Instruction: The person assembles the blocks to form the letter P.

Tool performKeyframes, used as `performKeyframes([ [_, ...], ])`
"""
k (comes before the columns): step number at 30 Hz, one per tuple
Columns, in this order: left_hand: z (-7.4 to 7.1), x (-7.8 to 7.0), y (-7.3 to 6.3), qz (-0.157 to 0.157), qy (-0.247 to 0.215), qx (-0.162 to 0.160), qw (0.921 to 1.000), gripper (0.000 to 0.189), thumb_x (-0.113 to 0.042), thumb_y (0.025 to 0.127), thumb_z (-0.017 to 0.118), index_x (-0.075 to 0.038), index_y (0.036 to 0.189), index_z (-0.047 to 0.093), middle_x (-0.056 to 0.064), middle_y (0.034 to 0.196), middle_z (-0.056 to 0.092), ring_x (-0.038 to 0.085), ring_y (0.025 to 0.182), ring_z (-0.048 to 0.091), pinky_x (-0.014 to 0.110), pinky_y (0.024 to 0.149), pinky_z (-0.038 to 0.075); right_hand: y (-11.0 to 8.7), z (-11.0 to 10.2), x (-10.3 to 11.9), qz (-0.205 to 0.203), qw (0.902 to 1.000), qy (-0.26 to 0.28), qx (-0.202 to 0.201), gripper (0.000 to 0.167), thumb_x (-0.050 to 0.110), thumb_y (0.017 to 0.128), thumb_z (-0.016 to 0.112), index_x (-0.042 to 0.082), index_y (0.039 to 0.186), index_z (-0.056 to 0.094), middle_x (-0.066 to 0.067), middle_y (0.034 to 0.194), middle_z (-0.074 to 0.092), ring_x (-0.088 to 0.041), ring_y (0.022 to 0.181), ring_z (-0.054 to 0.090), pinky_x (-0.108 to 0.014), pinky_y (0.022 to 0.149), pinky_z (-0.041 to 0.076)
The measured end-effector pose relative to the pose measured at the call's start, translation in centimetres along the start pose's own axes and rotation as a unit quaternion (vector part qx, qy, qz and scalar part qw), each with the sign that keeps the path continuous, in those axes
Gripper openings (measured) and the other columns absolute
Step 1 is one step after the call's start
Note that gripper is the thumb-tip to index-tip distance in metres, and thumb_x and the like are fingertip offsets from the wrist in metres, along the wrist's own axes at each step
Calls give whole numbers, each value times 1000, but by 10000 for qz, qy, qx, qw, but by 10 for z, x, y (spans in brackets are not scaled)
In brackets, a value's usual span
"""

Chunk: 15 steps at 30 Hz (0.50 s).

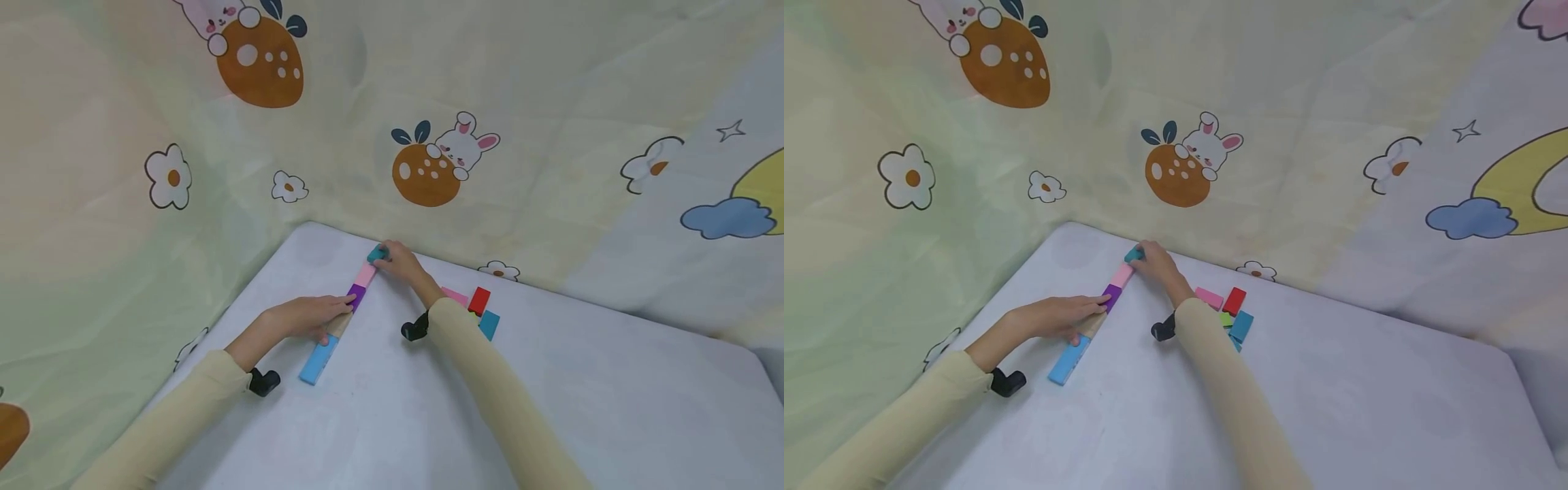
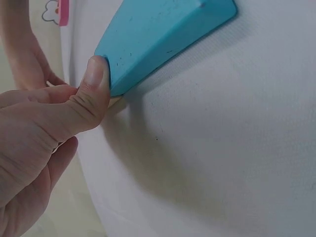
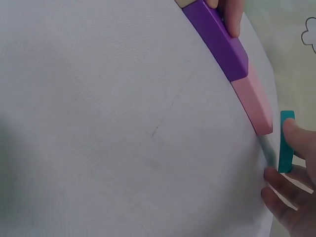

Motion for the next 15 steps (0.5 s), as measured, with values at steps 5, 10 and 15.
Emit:
performKeyframes([
  [5, -1, 1, 2, -56, 22, 24, 10000, 83, -30, 82, 75, -12, 151, 34, 2, 163, 22, 25, 148, 29, 44, 117, 35, 2, 2, -1, 11, 9998, -171, -24, 44, 24, 96, 61, 4, 135, 52, -13, 134, 56, -25, 119, 54, -37, 105, 47],
  [10, -2, 1, 2, -51, -52, -12, 10000, 83, -30, 81, 76, -12, 151, 34, 3, 163, 22, 25, 148, 30, 45, 117, 35, 1, 4, 0, 31, 9991, -411, -8, 44, 25, 96, 61, 6, 135, 53, -11, 135, 57, -25, 121, 53, -37, 107, 46],
  [15, 0, 0, 2, -73, -54, 37, 10000, 84, -30, 82, 75, -13, 152, 33, 3, 163, 24, 25, 148, 30, 44, 117, 35, 0, 6, 4, 38, 9978, -650, 119, 45, 28, 97, 59, 9, 136, 52, -9, 139, 54, -25, 131, 49, -39, 113, 41],
])
Point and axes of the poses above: each hand's wrist, its own y-axis towards the middle knuckle, its own z-axis out of the palm, x = y × z, the point moved 5 cm from there along y, towards the middle knuckle
